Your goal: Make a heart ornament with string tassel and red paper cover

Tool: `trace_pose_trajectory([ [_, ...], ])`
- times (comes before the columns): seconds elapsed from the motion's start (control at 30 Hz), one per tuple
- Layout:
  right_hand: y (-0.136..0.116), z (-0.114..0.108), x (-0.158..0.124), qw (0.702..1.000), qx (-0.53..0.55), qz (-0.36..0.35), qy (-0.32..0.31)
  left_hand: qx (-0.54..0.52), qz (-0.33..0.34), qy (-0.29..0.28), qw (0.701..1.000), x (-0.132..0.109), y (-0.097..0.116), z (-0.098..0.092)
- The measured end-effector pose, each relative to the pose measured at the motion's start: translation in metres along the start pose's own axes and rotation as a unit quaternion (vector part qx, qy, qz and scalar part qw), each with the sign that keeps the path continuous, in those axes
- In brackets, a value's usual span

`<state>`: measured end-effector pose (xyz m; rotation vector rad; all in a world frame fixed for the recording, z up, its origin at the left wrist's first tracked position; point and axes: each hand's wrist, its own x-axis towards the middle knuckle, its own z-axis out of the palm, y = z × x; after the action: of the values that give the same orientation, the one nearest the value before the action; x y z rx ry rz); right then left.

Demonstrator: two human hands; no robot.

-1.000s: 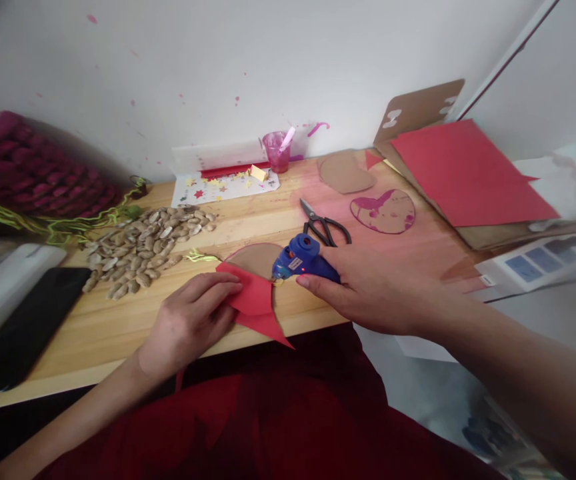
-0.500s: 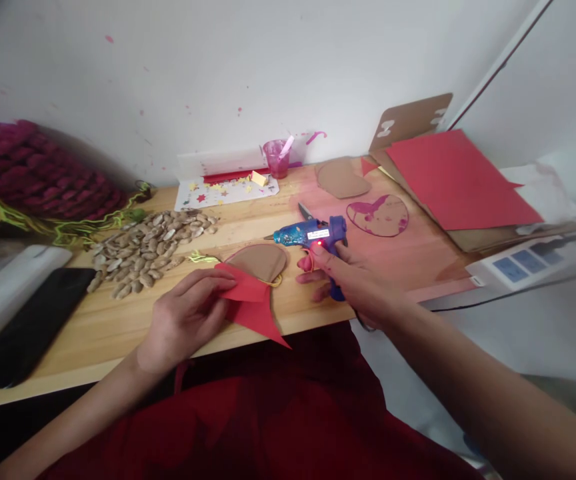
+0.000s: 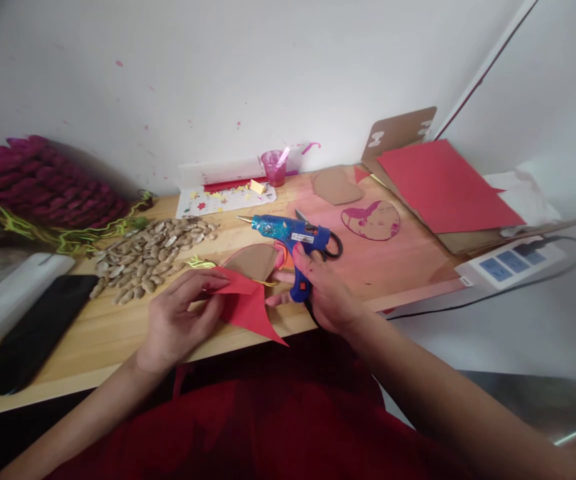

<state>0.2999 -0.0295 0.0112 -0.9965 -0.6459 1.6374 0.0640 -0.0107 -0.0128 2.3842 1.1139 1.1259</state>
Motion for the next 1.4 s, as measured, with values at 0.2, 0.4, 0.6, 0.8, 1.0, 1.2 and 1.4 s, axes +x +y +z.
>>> trace_pose_trajectory([
  [0.2,0.004,-0.007,-0.024,0.997,-0.062,0.036,0.025,0.014,0.011,-0.013,1.000,-0.001,-0.001,0.002],
  [0.4,0.007,-0.022,-0.052,0.993,-0.101,0.064,-0.002,0.031,0.036,-0.019,0.999,-0.001,0.000,0.006],
  [0.6,0.006,-0.022,-0.043,0.996,-0.071,-0.024,0.055,0.014,0.006,-0.004,1.000,0.000,0.000,0.002],
  [0.8,0.018,-0.011,-0.022,0.998,-0.059,0.010,-0.019,0.005,-0.025,0.016,1.000,0.001,-0.001,0.002],
  [1.0,0.025,-0.012,-0.023,0.993,-0.064,0.019,-0.097,0.007,-0.020,0.013,1.000,0.001,0.000,0.001],
  [1.2,0.013,-0.030,-0.055,0.993,-0.042,0.091,-0.069,0.030,0.013,-0.003,0.999,0.001,-0.001,0.004],
  [1.4,0.014,-0.060,-0.076,0.984,-0.055,0.110,-0.132,0.095,0.020,0.006,0.995,-0.001,0.000,0.009],
])
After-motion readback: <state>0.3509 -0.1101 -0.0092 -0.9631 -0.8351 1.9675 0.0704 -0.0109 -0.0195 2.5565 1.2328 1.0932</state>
